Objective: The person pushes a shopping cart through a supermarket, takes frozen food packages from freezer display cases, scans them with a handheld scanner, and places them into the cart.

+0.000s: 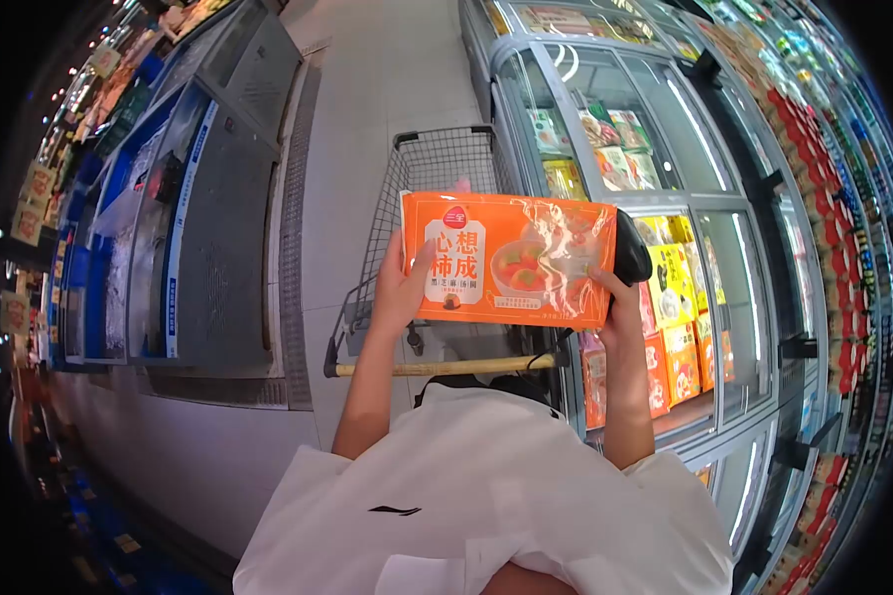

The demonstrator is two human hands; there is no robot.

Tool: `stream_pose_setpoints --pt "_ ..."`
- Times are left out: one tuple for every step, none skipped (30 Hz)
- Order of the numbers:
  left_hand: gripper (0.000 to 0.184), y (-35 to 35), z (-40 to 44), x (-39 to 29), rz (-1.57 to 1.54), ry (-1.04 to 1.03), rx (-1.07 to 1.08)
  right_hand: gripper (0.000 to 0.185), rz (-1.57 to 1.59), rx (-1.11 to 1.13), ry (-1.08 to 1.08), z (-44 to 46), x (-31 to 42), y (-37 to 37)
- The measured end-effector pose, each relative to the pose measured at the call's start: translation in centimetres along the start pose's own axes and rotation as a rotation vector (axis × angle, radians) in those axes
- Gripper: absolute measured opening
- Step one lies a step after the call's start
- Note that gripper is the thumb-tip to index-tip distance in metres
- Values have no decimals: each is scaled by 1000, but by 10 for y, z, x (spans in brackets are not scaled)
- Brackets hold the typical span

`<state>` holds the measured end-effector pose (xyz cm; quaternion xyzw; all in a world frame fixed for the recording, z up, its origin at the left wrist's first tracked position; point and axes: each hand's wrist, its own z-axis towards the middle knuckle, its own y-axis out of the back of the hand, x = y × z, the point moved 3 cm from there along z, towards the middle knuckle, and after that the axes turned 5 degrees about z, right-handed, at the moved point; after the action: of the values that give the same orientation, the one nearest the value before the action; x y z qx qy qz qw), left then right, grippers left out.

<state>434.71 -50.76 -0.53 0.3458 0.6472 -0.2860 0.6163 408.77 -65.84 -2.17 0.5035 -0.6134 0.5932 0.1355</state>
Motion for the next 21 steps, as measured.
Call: stream_pose_setpoints --pt "32 17 0 0 -19 10 -31 54 -13 4 -32 5 -8 -14" --pt "33 26 0 -2 -39 20 -57 53 -27 4 -62 8 -10 -22" --pt "33 39 -1 -5 -48 4 -70 53 -34 24 -54 10 -12 -37" --pt "34 51 -6 -7 -55 12 -100 53 -22 33 -58 8 -16 -49" --pt "35 60 -5 -9 -66 11 -129 53 -10 47 -54 9 -16 -61" --pt "35 70 1 -8 -73 -4 -136 53 -21 61 -59 4 -15 -77" --pt "36 79 4 -3 -19 -68 -138 53 -26 63 -59 5 -18 -84" --pt "37 87 1 3 36 -116 -138 51 -66 68 -63 5 -24 -89" --pt "37 91 -1 2 32 -102 -140 50 -106 75 -68 5 -26 -94" --pt "39 96 1 -1 145 -120 -188 48 -88 84 -46 3 -29 -102" --pt "40 100 3 -3 257 -138 -233 48 -96 83 -49 0 -31 -110" --pt "40 101 7 -1 249 -134 -236 46 -117 73 22 -3 -28 -120" --pt "45 104 10 6 338 -71 -228 44 -137 62 93 -7 -27 -129" --pt "50 106 14 13 427 -10 -220 44 -145 62 93 -8 -28 -138" --pt "50 104 16 23 420 -7 -220 43 -195 30 174 -10 -28 -145" --pt "57 99 19 29 536 -119 -249 42 -244 -3 254 -10 -28 -152" --pt "66 92 23 34 651 -236 -277 42 -250 -4 257 -10 -32 -159" --pt "74 81 28 38 605 -271 -205 43 -573 -98 363 -11 -35 -166" --pt "74 70 28 27 599 -272 -204 44 -896 -193 469 -15 -37 -178" --pt "72 56 29 22 29 -57 -58 47 -903 -125 606 -23 -43 -197" --pt "72 39 28 17 -538 162 91 49 -907 -55 740 -35 -50 -221"
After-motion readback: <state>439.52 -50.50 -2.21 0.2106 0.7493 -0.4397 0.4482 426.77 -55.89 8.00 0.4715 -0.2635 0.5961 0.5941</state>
